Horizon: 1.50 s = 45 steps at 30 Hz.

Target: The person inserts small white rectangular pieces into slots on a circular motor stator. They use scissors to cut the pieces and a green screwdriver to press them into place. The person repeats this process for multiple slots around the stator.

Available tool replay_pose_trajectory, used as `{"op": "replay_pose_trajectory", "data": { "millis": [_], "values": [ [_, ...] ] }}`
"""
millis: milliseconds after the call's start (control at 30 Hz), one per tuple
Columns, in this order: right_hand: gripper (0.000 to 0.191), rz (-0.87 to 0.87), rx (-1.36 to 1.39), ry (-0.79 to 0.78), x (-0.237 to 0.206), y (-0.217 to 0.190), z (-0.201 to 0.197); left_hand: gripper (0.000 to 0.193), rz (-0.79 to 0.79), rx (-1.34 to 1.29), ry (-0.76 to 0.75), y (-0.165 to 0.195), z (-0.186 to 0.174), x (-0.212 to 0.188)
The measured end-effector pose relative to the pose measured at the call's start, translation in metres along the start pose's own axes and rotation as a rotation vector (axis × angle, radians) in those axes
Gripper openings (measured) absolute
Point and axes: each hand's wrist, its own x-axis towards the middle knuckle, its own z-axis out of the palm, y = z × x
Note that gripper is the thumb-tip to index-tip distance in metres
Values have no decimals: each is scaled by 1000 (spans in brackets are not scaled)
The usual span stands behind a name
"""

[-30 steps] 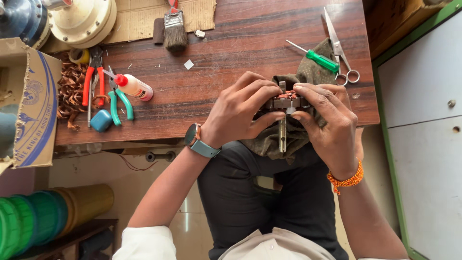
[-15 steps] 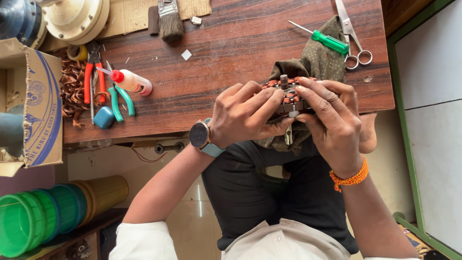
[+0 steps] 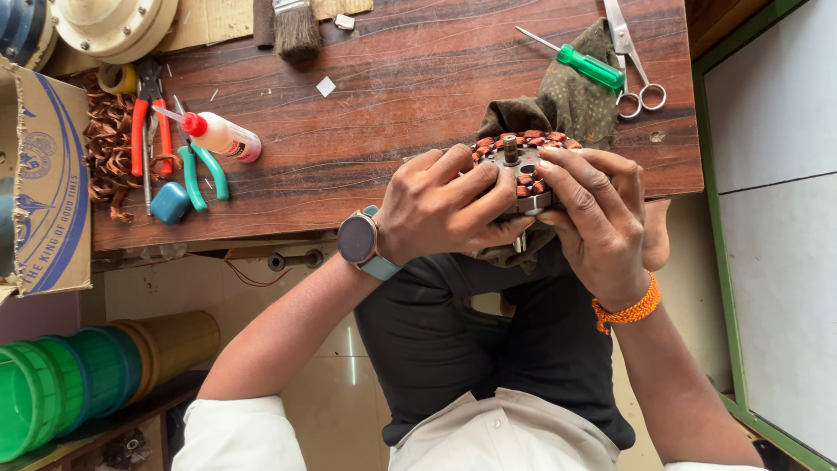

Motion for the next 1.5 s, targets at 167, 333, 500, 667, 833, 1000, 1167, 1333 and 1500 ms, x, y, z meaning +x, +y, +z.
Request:
{"op": "replay_pose_trajectory", "data": {
  "millis": [167, 333, 500, 667, 833, 1000, 1167, 1333, 1500],
  "values": [
    [38, -83, -54, 12, -4, 9, 1, 42, 91, 66, -15, 0, 0, -1],
    [39, -113, -78, 1, -5, 15, 0, 40, 65, 53, 23, 2, 1, 0],
    [43, -114, -84, -16, -10, 20, 1, 34, 60, 45, 2, 6, 5, -2],
    [44, -100, -98, -33, -19, 26, 3, 27, 59, 43, 3, 9, 11, -3],
    [38, -85, -121, -32, -20, 25, 10, 24, 35, 18, -8, 10, 11, -3],
    [31, 4, -27, -57, -7, 8, -1, 26, -49, -85, -36, 9, 14, 0],
    [30, 92, 33, -99, 11, -2, -18, 44, -132, -102, -76, 5, 13, -2],
    [28, 98, 136, -35, 17, 5, -15, 41, -154, -26, -71, 3, 15, -6],
    [14, 284, 222, 82, 31, 51, -23, 47, -210, 3, 9, -7, 11, -11]
  ]
}}
